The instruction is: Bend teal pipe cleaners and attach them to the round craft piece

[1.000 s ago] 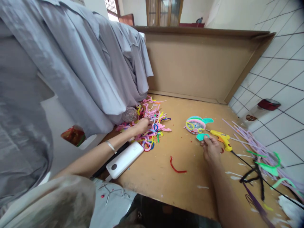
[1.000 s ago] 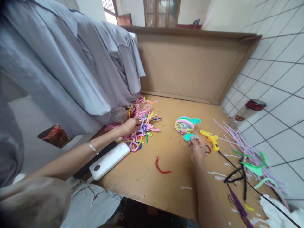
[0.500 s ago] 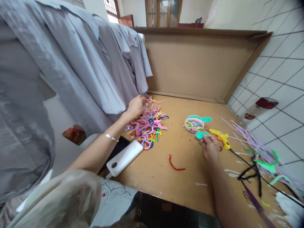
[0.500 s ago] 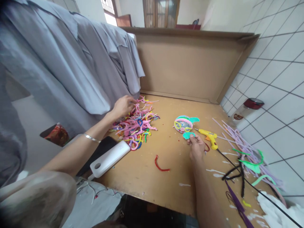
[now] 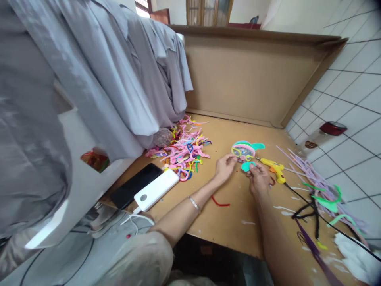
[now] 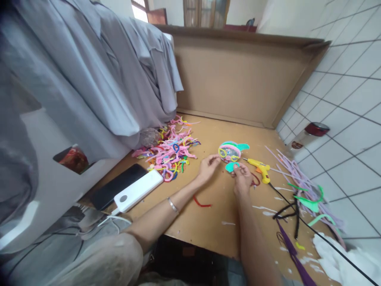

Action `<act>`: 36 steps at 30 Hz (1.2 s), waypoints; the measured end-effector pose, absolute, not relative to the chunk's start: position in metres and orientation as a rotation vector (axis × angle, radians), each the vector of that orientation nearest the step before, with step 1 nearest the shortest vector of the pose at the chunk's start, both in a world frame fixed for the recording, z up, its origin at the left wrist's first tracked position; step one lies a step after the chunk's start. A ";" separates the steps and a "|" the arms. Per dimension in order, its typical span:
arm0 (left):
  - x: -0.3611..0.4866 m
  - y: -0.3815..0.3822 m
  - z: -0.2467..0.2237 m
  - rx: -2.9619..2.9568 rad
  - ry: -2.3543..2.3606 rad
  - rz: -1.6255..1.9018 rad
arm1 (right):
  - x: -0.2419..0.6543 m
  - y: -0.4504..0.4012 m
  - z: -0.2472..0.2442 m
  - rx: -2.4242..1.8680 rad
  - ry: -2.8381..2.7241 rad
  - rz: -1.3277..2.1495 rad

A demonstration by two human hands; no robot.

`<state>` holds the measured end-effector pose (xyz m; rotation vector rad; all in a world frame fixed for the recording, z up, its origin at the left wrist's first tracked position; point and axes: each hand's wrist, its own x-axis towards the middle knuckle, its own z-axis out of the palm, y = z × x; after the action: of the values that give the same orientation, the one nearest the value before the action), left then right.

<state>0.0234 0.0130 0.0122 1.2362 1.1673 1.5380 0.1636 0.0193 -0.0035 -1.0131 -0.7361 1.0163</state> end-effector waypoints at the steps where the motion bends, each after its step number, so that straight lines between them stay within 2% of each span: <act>1: 0.026 0.012 0.003 1.188 1.163 1.532 | 0.162 0.019 -0.003 -1.029 -0.746 1.015; 5: 0.022 0.014 -0.015 1.127 1.120 1.473 | 0.156 0.017 -0.005 -1.063 -0.800 0.994; 21: 0.022 0.017 -0.025 1.102 0.956 1.356 | 0.146 0.014 -0.013 -1.107 -0.986 0.973; 36: 0.019 0.019 -0.030 1.117 0.879 1.356 | 0.152 0.011 -0.006 -1.128 -1.131 1.173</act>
<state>0.0186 0.0189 -0.0302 1.1170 0.8791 1.3563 0.1524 0.0112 -0.0062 -1.1276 -1.1307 1.1727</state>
